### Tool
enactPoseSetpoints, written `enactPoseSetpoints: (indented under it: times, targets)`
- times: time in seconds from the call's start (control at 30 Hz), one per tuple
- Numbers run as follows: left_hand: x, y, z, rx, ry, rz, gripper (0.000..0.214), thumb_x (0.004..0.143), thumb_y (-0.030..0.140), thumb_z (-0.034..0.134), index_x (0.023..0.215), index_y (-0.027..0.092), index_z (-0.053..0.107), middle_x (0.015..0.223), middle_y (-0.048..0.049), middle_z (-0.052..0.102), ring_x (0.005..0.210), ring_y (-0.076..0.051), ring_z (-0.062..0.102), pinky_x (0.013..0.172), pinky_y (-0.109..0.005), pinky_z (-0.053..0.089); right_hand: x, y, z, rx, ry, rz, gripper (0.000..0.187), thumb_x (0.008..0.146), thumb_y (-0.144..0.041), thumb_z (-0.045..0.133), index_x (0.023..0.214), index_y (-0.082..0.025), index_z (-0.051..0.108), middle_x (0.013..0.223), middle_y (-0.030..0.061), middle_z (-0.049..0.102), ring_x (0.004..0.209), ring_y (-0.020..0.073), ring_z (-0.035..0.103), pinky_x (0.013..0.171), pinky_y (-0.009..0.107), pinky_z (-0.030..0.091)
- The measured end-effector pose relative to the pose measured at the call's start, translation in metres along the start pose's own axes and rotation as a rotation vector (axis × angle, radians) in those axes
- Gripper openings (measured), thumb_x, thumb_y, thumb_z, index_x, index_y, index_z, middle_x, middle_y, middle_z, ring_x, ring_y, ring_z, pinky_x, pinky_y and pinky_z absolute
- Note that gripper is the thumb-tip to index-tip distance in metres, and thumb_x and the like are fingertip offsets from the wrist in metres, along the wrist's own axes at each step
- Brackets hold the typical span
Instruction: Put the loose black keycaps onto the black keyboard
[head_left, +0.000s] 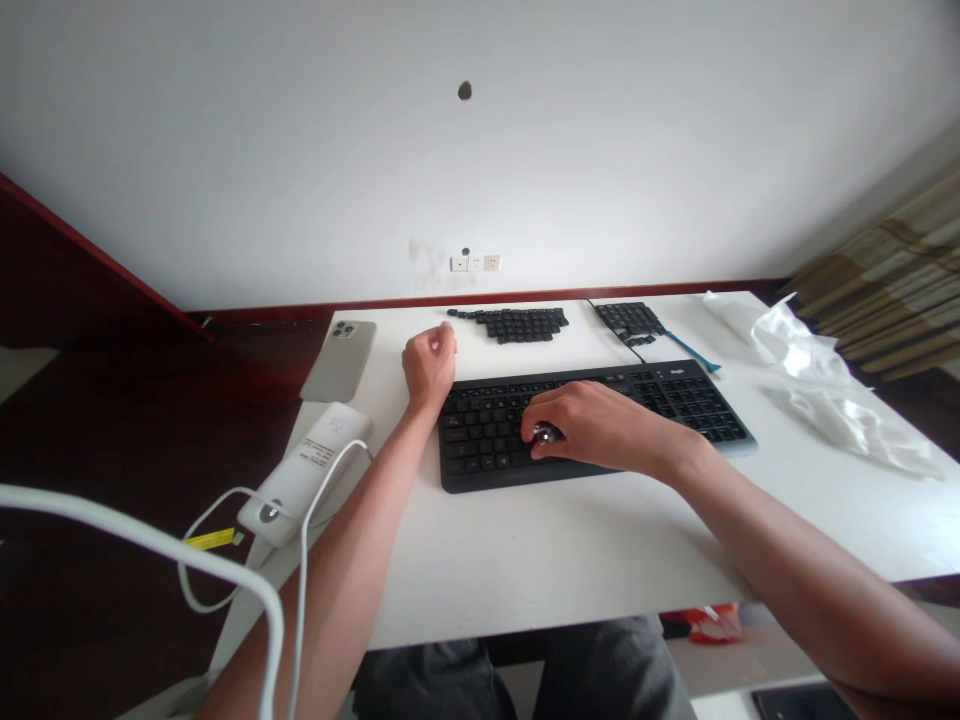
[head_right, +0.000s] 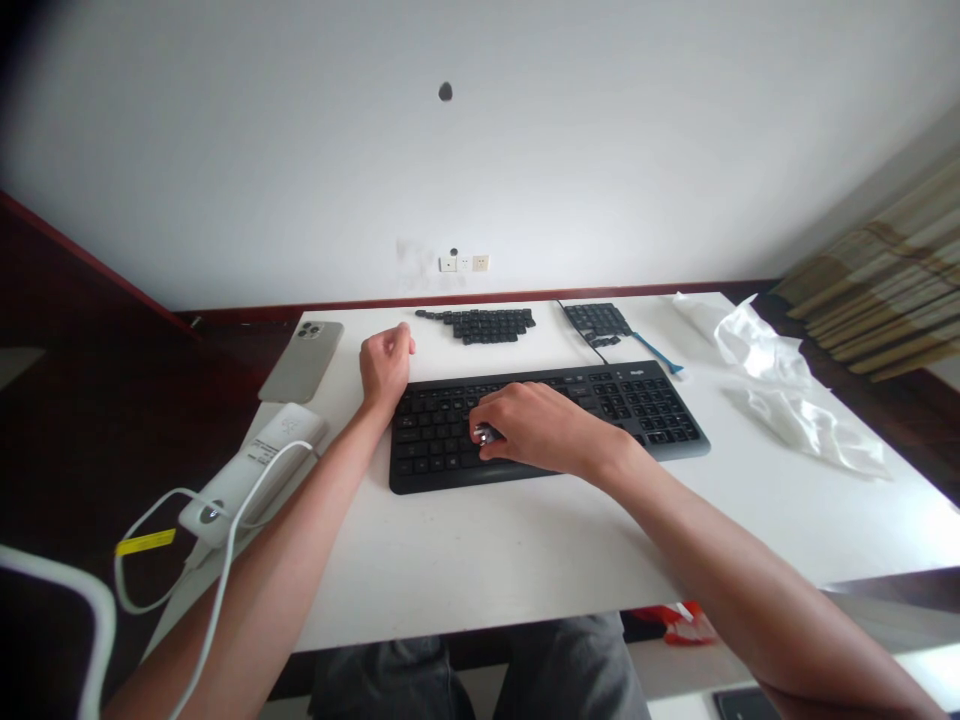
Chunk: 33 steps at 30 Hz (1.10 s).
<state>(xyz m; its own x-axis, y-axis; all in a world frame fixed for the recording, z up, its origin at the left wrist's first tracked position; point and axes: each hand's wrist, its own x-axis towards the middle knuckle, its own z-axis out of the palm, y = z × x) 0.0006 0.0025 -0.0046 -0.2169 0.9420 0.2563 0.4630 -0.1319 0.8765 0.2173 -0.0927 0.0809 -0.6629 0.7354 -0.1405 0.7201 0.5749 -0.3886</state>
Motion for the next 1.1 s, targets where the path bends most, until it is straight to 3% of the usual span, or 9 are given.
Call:
enactPoseSetpoints:
  times: [0.1, 0.17, 0.27, 0.33, 0.4, 0.47, 0.67, 1.1]
  targets:
    - [0.0, 0.002, -0.001, 0.007, 0.006, 0.027, 0.045, 0.096, 0.04, 0.043, 0.056, 0.02, 0.052, 0.054, -0.0005, 0.054, 0.057, -0.015, 0.051, 0.061, -0.028, 0.033, -0.002, 0.003, -0.006, 0.121, 0.127, -0.004, 0.011, 0.088, -0.034, 0.076, 0.089, -0.023, 0.076, 0.085, 0.0009, 0.074, 0.07, 0.0146, 0.062, 0.065, 0.027, 0.04]
    - [0.0, 0.003, -0.001, 0.022, 0.011, 0.036, 0.046, 0.096, 0.039, 0.042, 0.056, 0.02, 0.052, 0.055, -0.0009, 0.056, 0.058, -0.016, 0.052, 0.062, -0.028, 0.034, -0.003, 0.003, -0.007, 0.307, 0.283, 0.003, 0.025, 0.086, -0.041, 0.077, 0.075, -0.02, 0.069, 0.068, -0.0005, 0.065, 0.059, 0.0124, 0.052, 0.058, 0.028, 0.036]
    - [0.0, 0.004, -0.001, 0.048, 0.01, 0.014, 0.046, 0.096, 0.039, 0.041, 0.055, 0.02, 0.052, 0.055, -0.0015, 0.057, 0.059, -0.017, 0.054, 0.062, -0.028, 0.034, 0.002, -0.003, -0.003, 0.864, 0.492, -0.038, 0.054, 0.09, -0.05, 0.068, 0.053, -0.022, 0.04, 0.048, -0.0054, 0.034, 0.045, 0.0093, 0.029, 0.047, 0.029, 0.025]
    - [0.0, 0.003, -0.001, 0.048, 0.004, 0.005, 0.046, 0.096, 0.039, 0.041, 0.056, 0.021, 0.053, 0.056, -0.0018, 0.058, 0.06, -0.017, 0.054, 0.062, -0.028, 0.034, 0.008, -0.008, 0.004, 1.272, 0.547, -0.054, 0.058, 0.093, -0.048, 0.06, 0.052, -0.024, 0.025, 0.046, -0.0078, 0.019, 0.041, 0.0083, 0.018, 0.043, 0.029, 0.02]
    - [0.0, 0.003, -0.001, 0.047, 0.005, 0.011, 0.046, 0.096, 0.039, 0.041, 0.056, 0.021, 0.053, 0.056, -0.0018, 0.058, 0.06, -0.017, 0.054, 0.062, -0.028, 0.034, 0.016, -0.014, 0.014, 1.539, 0.562, -0.017, 0.056, 0.092, -0.042, 0.058, 0.054, -0.024, 0.022, 0.046, -0.0088, 0.015, 0.039, 0.0078, 0.013, 0.04, 0.028, 0.017]
    - [0.001, 0.002, -0.001, 0.05, 0.014, 0.019, 0.046, 0.096, 0.039, 0.041, 0.056, 0.021, 0.052, 0.056, -0.0016, 0.058, 0.059, -0.017, 0.053, 0.063, -0.028, 0.034, 0.023, -0.018, 0.025, 1.65, 0.574, 0.045, 0.055, 0.09, -0.036, 0.06, 0.054, -0.023, 0.022, 0.046, -0.0088, 0.016, 0.039, 0.0072, 0.014, 0.041, 0.028, 0.016]
    - [0.001, 0.0, 0.0, 0.051, 0.019, 0.012, 0.046, 0.096, 0.039, 0.041, 0.055, 0.021, 0.051, 0.054, -0.0013, 0.055, 0.057, -0.016, 0.05, 0.061, -0.028, 0.033, 0.032, -0.021, 0.045, 1.608, 0.566, 0.065, 0.055, 0.088, -0.037, 0.066, 0.052, -0.022, 0.027, 0.046, -0.0087, 0.022, 0.041, 0.0057, 0.017, 0.044, 0.027, 0.014]
    - [-0.001, 0.001, 0.0, 0.034, 0.008, 0.007, 0.046, 0.097, 0.038, 0.043, 0.056, 0.021, 0.052, 0.053, -0.0008, 0.055, 0.055, -0.015, 0.05, 0.06, -0.028, 0.032, 0.029, -0.014, 0.066, 1.103, 0.54, 0.013, 0.059, 0.098, -0.051, 0.058, 0.054, -0.022, 0.031, 0.052, -0.0044, 0.03, 0.05, 0.0083, 0.024, 0.05, 0.03, 0.017]
